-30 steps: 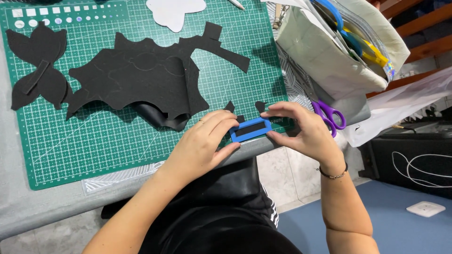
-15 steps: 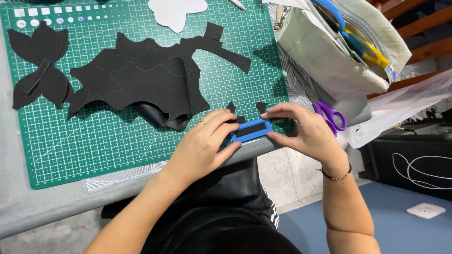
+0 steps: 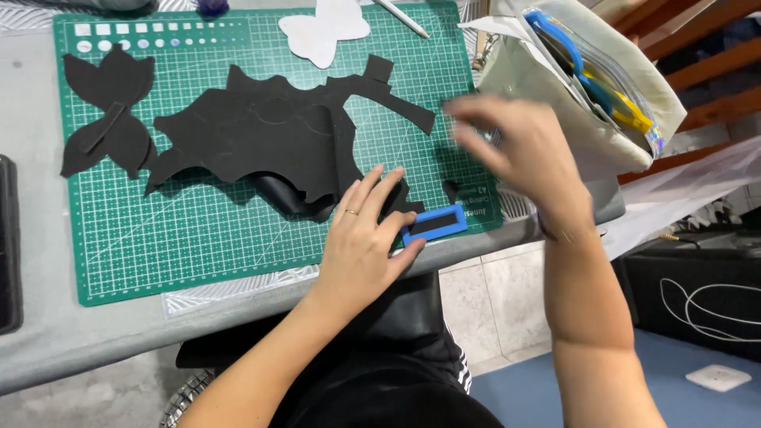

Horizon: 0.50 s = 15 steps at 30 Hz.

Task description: Cutting shapes from a leather sheet and marking new ones using a template and pen

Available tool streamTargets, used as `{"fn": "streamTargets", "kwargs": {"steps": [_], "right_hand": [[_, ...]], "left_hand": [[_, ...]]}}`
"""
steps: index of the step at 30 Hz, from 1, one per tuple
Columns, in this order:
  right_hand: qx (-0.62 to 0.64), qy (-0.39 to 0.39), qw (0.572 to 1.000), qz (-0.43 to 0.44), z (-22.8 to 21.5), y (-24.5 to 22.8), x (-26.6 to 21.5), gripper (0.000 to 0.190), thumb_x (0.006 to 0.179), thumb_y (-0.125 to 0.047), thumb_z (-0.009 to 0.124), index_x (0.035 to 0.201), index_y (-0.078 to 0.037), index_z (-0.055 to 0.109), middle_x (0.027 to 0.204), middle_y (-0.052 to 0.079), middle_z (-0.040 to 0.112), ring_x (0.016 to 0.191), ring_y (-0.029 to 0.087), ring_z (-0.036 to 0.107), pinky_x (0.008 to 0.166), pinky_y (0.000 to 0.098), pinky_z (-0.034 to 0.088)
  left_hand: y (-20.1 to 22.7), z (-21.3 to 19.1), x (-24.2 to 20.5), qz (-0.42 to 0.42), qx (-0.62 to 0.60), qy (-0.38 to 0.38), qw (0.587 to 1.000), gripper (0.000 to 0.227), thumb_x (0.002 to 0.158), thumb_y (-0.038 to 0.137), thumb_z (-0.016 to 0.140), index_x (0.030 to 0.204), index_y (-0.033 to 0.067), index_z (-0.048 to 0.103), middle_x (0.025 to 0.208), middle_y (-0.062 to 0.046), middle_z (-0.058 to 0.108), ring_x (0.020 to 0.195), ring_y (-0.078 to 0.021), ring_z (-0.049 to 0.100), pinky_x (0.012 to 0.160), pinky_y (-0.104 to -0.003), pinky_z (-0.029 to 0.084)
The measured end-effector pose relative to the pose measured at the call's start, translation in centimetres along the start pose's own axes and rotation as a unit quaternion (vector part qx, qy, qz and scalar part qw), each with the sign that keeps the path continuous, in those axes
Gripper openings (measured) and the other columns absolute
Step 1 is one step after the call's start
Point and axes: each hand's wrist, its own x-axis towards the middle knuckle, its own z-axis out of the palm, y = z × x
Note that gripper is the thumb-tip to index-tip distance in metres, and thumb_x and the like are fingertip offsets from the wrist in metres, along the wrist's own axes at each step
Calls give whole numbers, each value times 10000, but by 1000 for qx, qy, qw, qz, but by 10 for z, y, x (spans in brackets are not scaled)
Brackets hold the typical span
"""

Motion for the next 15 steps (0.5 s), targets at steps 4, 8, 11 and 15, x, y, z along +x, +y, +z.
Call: {"fn": "streamTargets", "kwargs": {"steps": [4, 8, 11, 15], "right_hand": [[-95, 84, 990, -61, 60, 56, 80, 281, 1044, -35, 714, 1319, 15, 682, 1150, 159, 772, 954, 253, 735, 832, 386, 590], [-329, 119, 937, 3, 120, 113, 142, 161, 876, 58, 685, 983, -56, 644, 866, 89, 633, 627, 184, 554, 425, 282, 453], [-476, 126, 870, 18, 120, 111, 148, 234, 780, 22, 649, 695, -168, 543, 637, -22, 447, 449, 94, 372, 311, 264, 321], [-214, 200, 955, -50, 74, 64, 102, 203, 846, -31, 691, 1017, -118, 624, 743, -1, 655, 636, 186, 646, 541, 341, 487]], "left_hand": [[5, -12, 6, -21, -8, -49, 999, 261, 883, 295, 817, 1000, 74, 741, 1511, -200, 491, 1456, -420, 410, 1175, -581, 369], [3, -12, 4, -23, -2, -50, 998, 275, 902, 326, 791, 1004, 76, 739, 1526, -202, 474, 1463, -422, 403, 1169, -577, 371], [3, -11, 4, -22, 3, -51, 998, 287, 911, 334, 780, 1005, 66, 739, 1525, -210, 475, 1466, -419, 401, 1176, -569, 367], [5, -13, 4, -20, -7, -48, 999, 274, 901, 306, 799, 999, 58, 739, 1496, -199, 504, 1454, -423, 415, 1167, -587, 383]]}}
